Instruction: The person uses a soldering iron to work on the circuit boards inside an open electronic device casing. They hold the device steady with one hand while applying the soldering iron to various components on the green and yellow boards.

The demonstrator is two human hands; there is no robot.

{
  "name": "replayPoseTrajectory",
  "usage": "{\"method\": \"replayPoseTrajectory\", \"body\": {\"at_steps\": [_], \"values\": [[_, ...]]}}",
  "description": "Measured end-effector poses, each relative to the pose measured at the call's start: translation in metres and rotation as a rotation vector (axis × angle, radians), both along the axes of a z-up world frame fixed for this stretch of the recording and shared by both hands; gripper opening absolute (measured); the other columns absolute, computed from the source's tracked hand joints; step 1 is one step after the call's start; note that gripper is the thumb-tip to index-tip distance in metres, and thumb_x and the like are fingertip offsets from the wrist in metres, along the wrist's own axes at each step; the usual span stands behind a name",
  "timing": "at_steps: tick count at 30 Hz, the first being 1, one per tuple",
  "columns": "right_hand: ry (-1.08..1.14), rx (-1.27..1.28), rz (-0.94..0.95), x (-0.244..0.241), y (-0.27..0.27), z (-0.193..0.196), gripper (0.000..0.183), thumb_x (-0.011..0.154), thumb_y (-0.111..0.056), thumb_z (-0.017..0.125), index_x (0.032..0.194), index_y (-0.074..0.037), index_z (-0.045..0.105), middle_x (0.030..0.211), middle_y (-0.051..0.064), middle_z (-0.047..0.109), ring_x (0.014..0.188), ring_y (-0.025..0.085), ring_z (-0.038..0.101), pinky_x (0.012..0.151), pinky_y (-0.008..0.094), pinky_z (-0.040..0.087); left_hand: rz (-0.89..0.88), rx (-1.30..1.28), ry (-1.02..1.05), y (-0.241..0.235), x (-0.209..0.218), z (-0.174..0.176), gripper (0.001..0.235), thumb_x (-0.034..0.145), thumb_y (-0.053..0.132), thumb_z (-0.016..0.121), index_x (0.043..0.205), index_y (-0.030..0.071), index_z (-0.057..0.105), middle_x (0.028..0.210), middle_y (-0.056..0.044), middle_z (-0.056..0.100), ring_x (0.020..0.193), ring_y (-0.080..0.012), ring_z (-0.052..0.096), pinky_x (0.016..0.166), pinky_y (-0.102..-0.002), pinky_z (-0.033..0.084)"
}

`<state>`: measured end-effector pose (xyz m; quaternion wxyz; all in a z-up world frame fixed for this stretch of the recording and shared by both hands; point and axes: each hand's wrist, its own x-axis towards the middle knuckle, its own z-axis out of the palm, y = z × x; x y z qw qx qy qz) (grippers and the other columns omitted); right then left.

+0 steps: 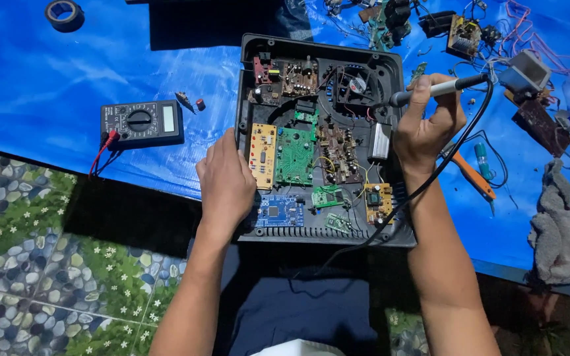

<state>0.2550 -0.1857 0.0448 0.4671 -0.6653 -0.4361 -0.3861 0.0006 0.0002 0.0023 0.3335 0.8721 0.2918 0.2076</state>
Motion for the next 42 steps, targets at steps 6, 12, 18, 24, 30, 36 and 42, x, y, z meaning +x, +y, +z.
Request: {"method": "replayPoseTrajectory", "body": {"at_steps": [6,12,18,24,30,36,42], "values": [[0.012,0.001,0.020,-0.001,0.000,0.001,0.022,0.115,-0.008,0.054,0.098,0.001,0.064,0.079,0.017,0.068,0.074,0.038,0.074,0.075,0.045,0.059,0.006,0.010,-0.008,-0.001,0.000,0.002,0.042,0.104,0.003,0.039,0.144,-0.009,0.046,0.128,-0.030,0.060,0.123,-0.0452,0.055,0.100,-0.060,0.036],[0.007,0.000,0.010,-0.002,0.001,0.001,0.022,0.115,-0.007,0.055,0.097,0.000,0.064,0.077,0.015,0.068,0.072,0.037,0.073,0.075,0.043,0.059,0.003,0.012,0.002,-0.001,0.000,0.002,0.043,0.104,0.004,0.038,0.145,-0.010,0.046,0.129,-0.030,0.060,0.124,-0.0450,0.055,0.101,-0.059,0.035],[-0.020,0.016,0.013,-0.006,0.002,0.004,0.022,0.113,-0.006,0.055,0.094,0.000,0.063,0.076,0.013,0.067,0.071,0.037,0.072,0.077,0.041,0.059,0.001,0.018,0.004,-0.001,-0.001,0.003,0.043,0.104,0.003,0.038,0.145,-0.010,0.046,0.130,-0.030,0.060,0.124,-0.0451,0.055,0.101,-0.059,0.036],[0.057,0.027,0.149,-0.010,0.004,0.004,0.026,0.114,-0.011,0.056,0.092,0.000,0.063,0.078,0.015,0.067,0.069,0.031,0.064,0.075,0.038,0.053,-0.005,0.022,-0.007,0.001,0.000,-0.006,0.043,0.104,0.004,0.038,0.145,-0.009,0.045,0.131,-0.029,0.059,0.125,-0.0450,0.053,0.101,-0.059,0.035],[0.149,-0.013,0.244,-0.014,0.012,0.000,0.028,0.113,-0.011,0.055,0.088,-0.001,0.063,0.075,0.014,0.068,0.067,0.029,0.065,0.072,0.038,0.053,0.003,0.014,0.003,-0.001,0.000,0.001,0.042,0.104,0.004,0.038,0.144,-0.008,0.046,0.130,-0.029,0.060,0.124,-0.0441,0.054,0.101,-0.059,0.035],[0.163,-0.120,0.284,-0.014,0.010,0.003,0.026,0.116,-0.009,0.053,0.093,-0.001,0.061,0.079,0.016,0.069,0.068,0.030,0.065,0.072,0.038,0.053,0.001,0.007,-0.003,-0.001,-0.001,0.002,0.043,0.104,0.004,0.038,0.145,-0.008,0.046,0.129,-0.028,0.060,0.123,-0.0437,0.055,0.100,-0.058,0.035],[0.196,-0.152,0.299,-0.014,0.007,0.003,0.025,0.117,-0.009,0.053,0.095,0.000,0.062,0.081,0.017,0.069,0.069,0.030,0.065,0.072,0.038,0.054,0.004,0.005,-0.002,-0.001,-0.001,0.002,0.043,0.104,0.003,0.039,0.144,-0.008,0.046,0.129,-0.028,0.061,0.124,-0.0435,0.055,0.100,-0.058,0.036]]}}
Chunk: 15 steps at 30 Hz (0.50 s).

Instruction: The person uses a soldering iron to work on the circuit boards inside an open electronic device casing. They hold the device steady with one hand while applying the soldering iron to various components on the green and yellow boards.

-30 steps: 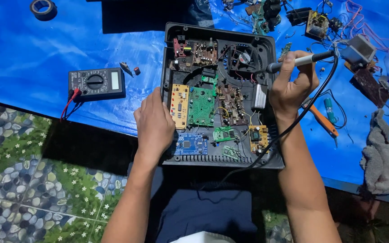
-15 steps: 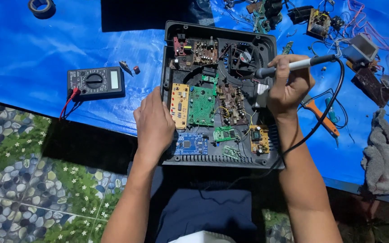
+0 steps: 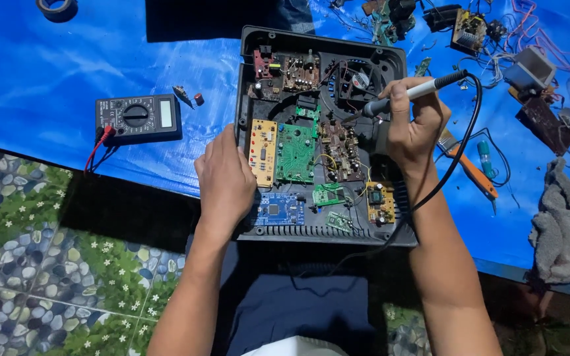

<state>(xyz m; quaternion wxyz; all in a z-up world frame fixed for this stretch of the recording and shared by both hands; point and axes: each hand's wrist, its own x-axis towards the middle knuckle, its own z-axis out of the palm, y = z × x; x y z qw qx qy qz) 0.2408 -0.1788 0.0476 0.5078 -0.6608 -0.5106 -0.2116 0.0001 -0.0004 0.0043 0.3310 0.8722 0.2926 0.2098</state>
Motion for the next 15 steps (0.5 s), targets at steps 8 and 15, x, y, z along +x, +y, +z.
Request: {"method": "replayPoseTrajectory", "body": {"at_steps": [8,15], "values": [[-0.008,-0.014,0.018,-0.0005,0.0013,-0.0010,0.025,0.117,-0.008,0.052,0.096,0.001,0.062,0.081,0.017,0.069,0.067,0.031,0.064,0.072,0.039,0.054,-0.003,-0.002,-0.002,-0.0002,-0.0005,-0.0001,0.043,0.103,0.003,0.039,0.144,-0.008,0.046,0.128,-0.029,0.061,0.124,-0.0451,0.054,0.101,-0.059,0.035],[-0.009,-0.017,0.031,-0.0009,0.0023,0.0014,0.025,0.117,-0.006,0.051,0.096,0.003,0.061,0.082,0.020,0.069,0.067,0.034,0.064,0.071,0.042,0.054,0.000,0.001,0.008,0.0007,0.0001,-0.0027,0.043,0.104,0.004,0.039,0.145,-0.007,0.046,0.129,-0.028,0.061,0.125,-0.0441,0.054,0.101,-0.059,0.035]]}}
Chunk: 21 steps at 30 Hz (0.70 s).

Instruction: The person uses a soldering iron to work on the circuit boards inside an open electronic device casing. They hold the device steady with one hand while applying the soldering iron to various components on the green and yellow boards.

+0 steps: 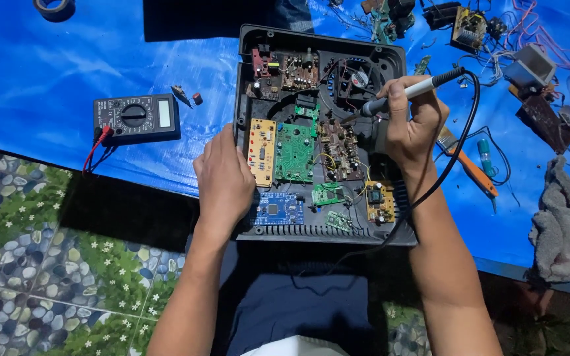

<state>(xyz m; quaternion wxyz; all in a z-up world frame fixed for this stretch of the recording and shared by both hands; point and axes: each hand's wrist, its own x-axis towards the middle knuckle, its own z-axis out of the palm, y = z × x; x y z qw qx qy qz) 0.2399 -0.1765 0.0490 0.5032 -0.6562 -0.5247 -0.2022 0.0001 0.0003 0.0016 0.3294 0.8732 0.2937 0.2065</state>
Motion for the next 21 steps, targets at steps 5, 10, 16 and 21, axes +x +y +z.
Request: {"method": "replayPoseTrajectory", "body": {"at_steps": [5,10,16,21], "values": [[-0.002,-0.012,0.004,0.002,-0.002,-0.001,0.024,0.117,-0.006,0.051,0.097,0.002,0.060,0.084,0.019,0.070,0.067,0.033,0.063,0.072,0.041,0.053,-0.006,-0.002,0.003,-0.001,-0.001,0.005,0.043,0.104,0.003,0.038,0.145,-0.008,0.045,0.130,-0.029,0.060,0.125,-0.0449,0.054,0.101,-0.059,0.035],[0.000,-0.029,-0.001,0.003,-0.003,-0.003,0.024,0.117,-0.007,0.050,0.097,0.002,0.060,0.084,0.019,0.069,0.069,0.033,0.064,0.072,0.041,0.053,-0.006,-0.015,0.004,-0.002,-0.001,0.010,0.043,0.104,0.002,0.038,0.145,-0.009,0.046,0.130,-0.030,0.060,0.125,-0.0455,0.054,0.100,-0.059,0.035],[0.007,-0.014,0.007,0.004,-0.003,-0.004,0.024,0.117,-0.008,0.051,0.097,0.001,0.060,0.084,0.018,0.069,0.068,0.032,0.063,0.072,0.040,0.053,-0.010,-0.019,0.008,-0.002,-0.001,0.011,0.043,0.104,0.002,0.038,0.145,-0.010,0.044,0.131,-0.031,0.059,0.126,-0.0471,0.053,0.101,-0.061,0.035],[0.001,-0.009,0.001,0.004,-0.003,-0.004,0.024,0.117,-0.007,0.052,0.096,0.001,0.061,0.083,0.018,0.069,0.067,0.031,0.064,0.070,0.039,0.053,-0.008,-0.029,0.020,-0.001,-0.001,0.010,0.044,0.104,0.002,0.037,0.146,-0.010,0.045,0.132,-0.030,0.059,0.127,-0.0458,0.053,0.102,-0.060,0.035]]}}
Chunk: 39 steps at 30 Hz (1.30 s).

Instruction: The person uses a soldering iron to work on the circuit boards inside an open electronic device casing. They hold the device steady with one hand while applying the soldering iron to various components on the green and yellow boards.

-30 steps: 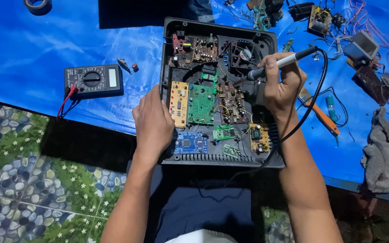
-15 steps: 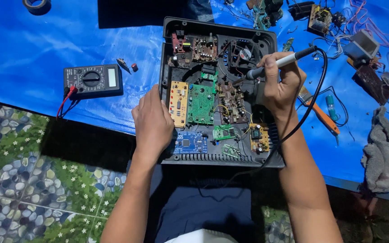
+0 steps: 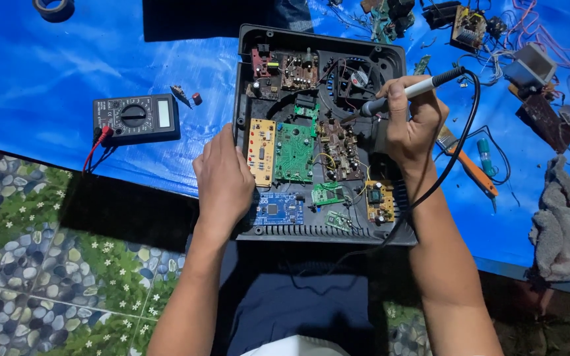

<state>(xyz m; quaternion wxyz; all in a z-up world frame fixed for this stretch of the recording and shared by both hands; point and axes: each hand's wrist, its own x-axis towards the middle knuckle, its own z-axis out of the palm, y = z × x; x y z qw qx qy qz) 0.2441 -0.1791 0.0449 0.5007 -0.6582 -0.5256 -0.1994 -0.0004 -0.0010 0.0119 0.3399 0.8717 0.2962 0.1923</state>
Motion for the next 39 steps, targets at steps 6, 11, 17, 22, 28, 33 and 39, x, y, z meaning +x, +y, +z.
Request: {"method": "replayPoseTrajectory", "body": {"at_steps": [6,11,17,22,28,33,39], "values": [[0.016,0.011,-0.002,-0.002,0.000,0.000,0.024,0.116,-0.007,0.052,0.096,0.001,0.062,0.083,0.017,0.069,0.069,0.031,0.064,0.073,0.039,0.054,-0.002,0.008,-0.011,0.000,0.000,-0.002,0.043,0.104,0.003,0.038,0.145,-0.010,0.045,0.131,-0.030,0.060,0.126,-0.0457,0.054,0.101,-0.060,0.035],[0.027,0.023,-0.022,-0.004,0.002,0.001,0.024,0.115,-0.009,0.053,0.094,0.000,0.062,0.083,0.016,0.070,0.070,0.033,0.065,0.072,0.039,0.054,0.004,0.035,-0.023,0.000,0.000,-0.003,0.043,0.104,0.003,0.039,0.144,-0.010,0.046,0.130,-0.031,0.060,0.124,-0.0465,0.055,0.100,-0.061,0.037],[0.047,0.031,-0.047,-0.008,0.002,0.004,0.024,0.114,-0.009,0.054,0.092,-0.001,0.063,0.082,0.015,0.070,0.068,0.031,0.063,0.071,0.039,0.053,0.002,0.033,-0.020,0.001,-0.001,-0.006,0.043,0.105,0.005,0.039,0.144,-0.010,0.046,0.132,-0.031,0.059,0.125,-0.0468,0.054,0.101,-0.061,0.036],[0.064,0.045,-0.063,-0.009,0.003,0.005,0.025,0.113,-0.009,0.055,0.091,-0.002,0.064,0.081,0.014,0.070,0.067,0.031,0.064,0.069,0.038,0.053,0.000,0.015,0.007,0.001,-0.001,-0.004,0.044,0.105,0.006,0.038,0.145,-0.009,0.046,0.135,-0.030,0.058,0.127,-0.0466,0.053,0.103,-0.062,0.035],[0.093,0.062,-0.093,-0.017,0.005,0.012,0.025,0.111,-0.012,0.056,0.089,-0.005,0.066,0.080,0.011,0.071,0.066,0.028,0.066,0.068,0.035,0.053,-0.006,0.005,0.060,0.004,0.001,-0.005,0.046,0.105,0.009,0.039,0.148,-0.008,0.044,0.137,-0.028,0.058,0.130,-0.0448,0.052,0.105,-0.062,0.034],[0.097,0.060,-0.096,-0.017,0.006,0.011,0.025,0.111,-0.012,0.055,0.089,-0.007,0.066,0.081,0.010,0.071,0.066,0.028,0.065,0.068,0.036,0.055,-0.001,-0.003,0.072,0.003,0.001,-0.004,0.047,0.105,0.009,0.038,0.149,-0.008,0.043,0.139,-0.028,0.057,0.130,-0.0447,0.052,0.106,-0.062,0.033],[0.098,0.051,-0.112,-0.019,0.005,0.012,0.025,0.111,-0.014,0.057,0.090,-0.009,0.068,0.080,0.010,0.071,0.068,0.029,0.067,0.070,0.037,0.055,0.001,-0.020,0.093,0.002,0.000,-0.001,0.048,0.105,0.010,0.038,0.149,-0.007,0.042,0.140,-0.029,0.056,0.131,-0.0454,0.051,0.107,-0.063,0.033]]}}
